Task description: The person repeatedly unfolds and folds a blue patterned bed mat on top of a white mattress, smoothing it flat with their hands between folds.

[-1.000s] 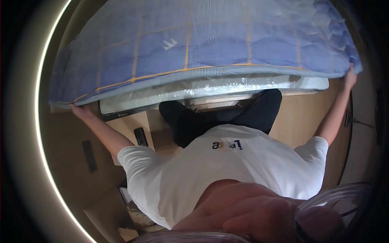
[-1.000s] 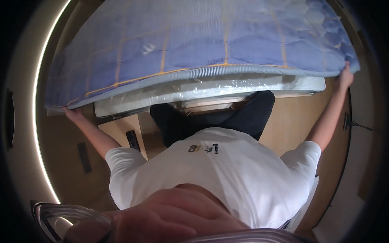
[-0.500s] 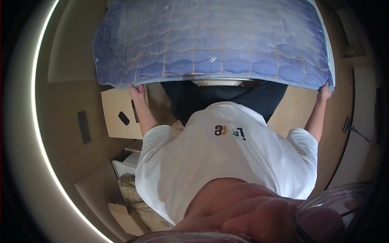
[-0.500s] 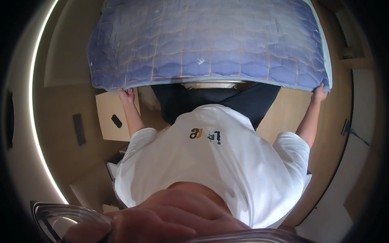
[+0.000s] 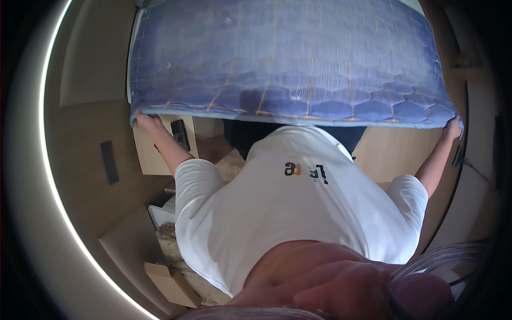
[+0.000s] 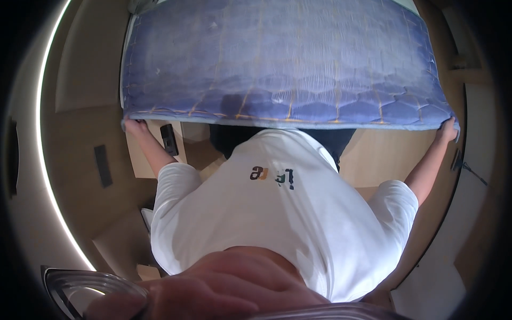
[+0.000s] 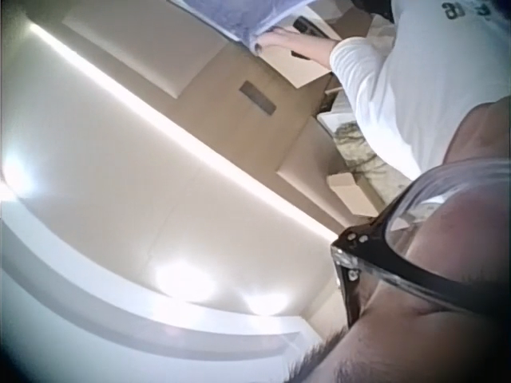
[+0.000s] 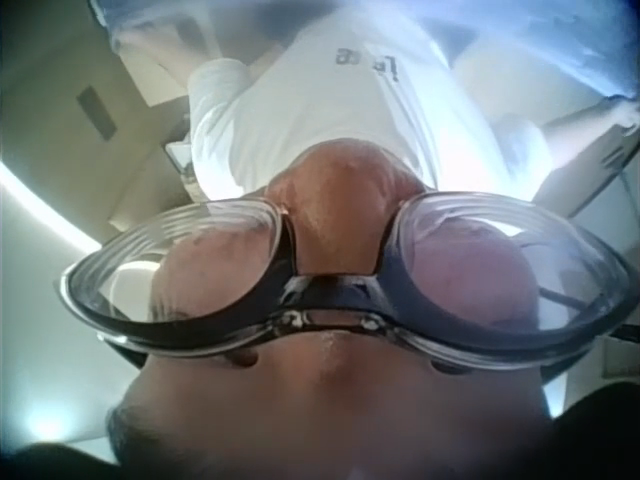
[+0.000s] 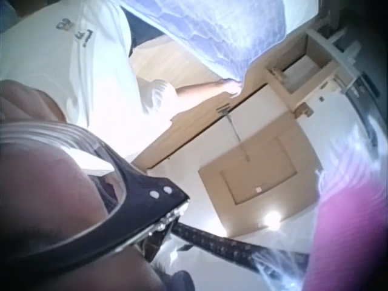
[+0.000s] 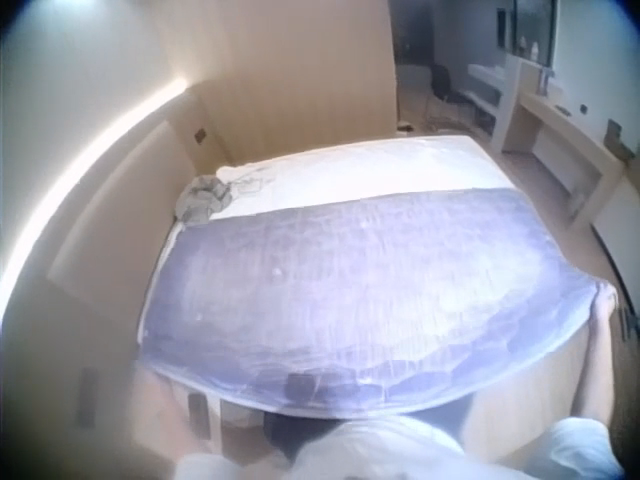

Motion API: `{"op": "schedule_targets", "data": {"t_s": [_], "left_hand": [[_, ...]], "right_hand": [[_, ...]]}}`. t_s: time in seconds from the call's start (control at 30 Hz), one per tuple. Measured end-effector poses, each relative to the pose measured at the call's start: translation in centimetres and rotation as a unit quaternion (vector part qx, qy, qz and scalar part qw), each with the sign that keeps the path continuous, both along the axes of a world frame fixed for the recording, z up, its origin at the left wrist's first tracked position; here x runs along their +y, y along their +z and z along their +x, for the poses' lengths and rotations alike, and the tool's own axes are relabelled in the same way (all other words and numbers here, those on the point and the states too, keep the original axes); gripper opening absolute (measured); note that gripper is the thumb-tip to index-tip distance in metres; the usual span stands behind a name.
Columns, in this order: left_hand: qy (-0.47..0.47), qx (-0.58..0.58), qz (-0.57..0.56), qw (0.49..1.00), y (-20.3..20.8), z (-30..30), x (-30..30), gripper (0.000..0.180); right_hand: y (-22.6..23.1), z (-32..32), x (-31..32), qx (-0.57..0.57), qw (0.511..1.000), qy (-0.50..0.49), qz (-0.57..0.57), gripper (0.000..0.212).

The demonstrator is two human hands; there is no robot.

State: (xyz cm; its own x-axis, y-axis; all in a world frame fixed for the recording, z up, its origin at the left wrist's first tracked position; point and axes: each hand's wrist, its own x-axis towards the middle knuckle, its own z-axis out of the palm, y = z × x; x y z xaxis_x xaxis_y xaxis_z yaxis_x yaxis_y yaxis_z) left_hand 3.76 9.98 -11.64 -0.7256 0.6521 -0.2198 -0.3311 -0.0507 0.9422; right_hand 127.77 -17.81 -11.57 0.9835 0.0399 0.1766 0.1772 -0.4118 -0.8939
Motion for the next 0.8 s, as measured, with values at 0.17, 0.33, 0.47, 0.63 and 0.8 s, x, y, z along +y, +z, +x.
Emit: {"op": "schedule_targets", "data": {"t_s": [0.17, 0.33, 0.47, 0.63, 0.8], "left_hand": [[0.112, 0.035, 0.067, 0.991, 2.6, -1.9, -8.4, 0.037], [0.231, 0.097, 0.040, 0.967, 6.8, 2.1, -10.7, 0.046], [0.291, 0.107, 0.032, 0.950, 12.9, 3.2, -11.5, 0.044], [0.224, 0.423, -0.121, 0.870, 12.7, -2.9, -4.5, 0.040], [0.091, 0.698, -0.371, 0.605, 3.5, -8.6, 14.5, 0.027]], "right_hand": [[-4.5, 0.7, -4.3, 0.126, 0.988, -0.048, 0.079, 0.057], [-4.9, 2.0, -5.4, 0.193, 0.975, 0.022, 0.105, 0.045], [-3.5, 3.0, -3.8, 0.187, 0.978, 0.043, 0.087, 0.051], [-3.5, 1.6, 1.7, 0.030, 0.983, -0.046, -0.176, 0.062], [-2.5, 7.1, 8.2, 0.013, 0.920, -0.044, -0.389, 0.077]]}}
